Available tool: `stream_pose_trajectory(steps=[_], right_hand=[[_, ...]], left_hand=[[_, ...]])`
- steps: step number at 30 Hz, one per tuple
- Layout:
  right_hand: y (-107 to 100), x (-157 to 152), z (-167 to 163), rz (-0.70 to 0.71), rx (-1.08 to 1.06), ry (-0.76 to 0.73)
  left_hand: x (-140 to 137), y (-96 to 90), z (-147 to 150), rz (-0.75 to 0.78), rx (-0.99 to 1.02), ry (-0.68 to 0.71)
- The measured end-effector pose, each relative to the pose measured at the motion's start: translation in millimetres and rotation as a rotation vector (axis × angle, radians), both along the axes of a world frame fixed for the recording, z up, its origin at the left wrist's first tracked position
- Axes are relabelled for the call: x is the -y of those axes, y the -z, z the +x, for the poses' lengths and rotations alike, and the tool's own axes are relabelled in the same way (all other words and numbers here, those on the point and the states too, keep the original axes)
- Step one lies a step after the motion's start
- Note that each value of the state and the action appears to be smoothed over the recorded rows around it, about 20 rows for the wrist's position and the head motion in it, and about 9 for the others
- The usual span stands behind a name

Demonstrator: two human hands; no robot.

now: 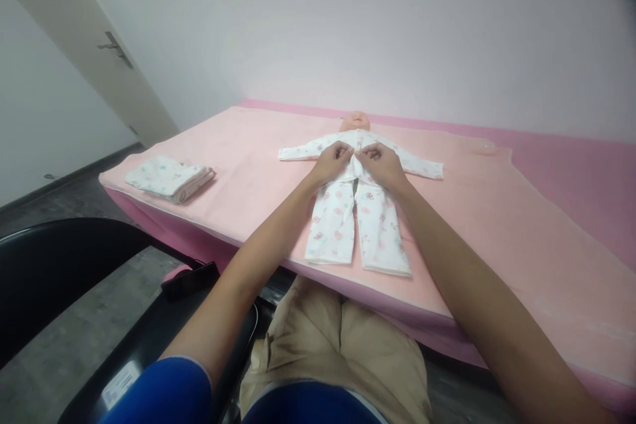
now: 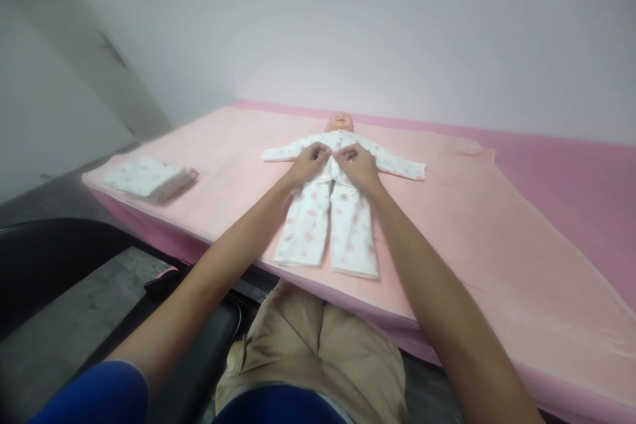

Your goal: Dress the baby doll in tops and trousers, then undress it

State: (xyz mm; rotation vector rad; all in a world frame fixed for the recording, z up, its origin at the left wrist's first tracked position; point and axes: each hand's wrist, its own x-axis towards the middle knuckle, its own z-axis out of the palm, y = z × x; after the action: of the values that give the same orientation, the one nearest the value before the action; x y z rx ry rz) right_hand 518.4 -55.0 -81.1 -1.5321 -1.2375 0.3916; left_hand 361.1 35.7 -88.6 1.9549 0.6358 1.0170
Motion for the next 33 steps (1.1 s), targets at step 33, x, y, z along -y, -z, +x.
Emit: stream_pose_trajectory(steps=[33], right_hand=[[5.1, -3.9, 8.3, -0.044, -0.023, -0.063]], left_hand=[[5.9, 2.5, -2.5, 0.112, -0.013, -0.012]])
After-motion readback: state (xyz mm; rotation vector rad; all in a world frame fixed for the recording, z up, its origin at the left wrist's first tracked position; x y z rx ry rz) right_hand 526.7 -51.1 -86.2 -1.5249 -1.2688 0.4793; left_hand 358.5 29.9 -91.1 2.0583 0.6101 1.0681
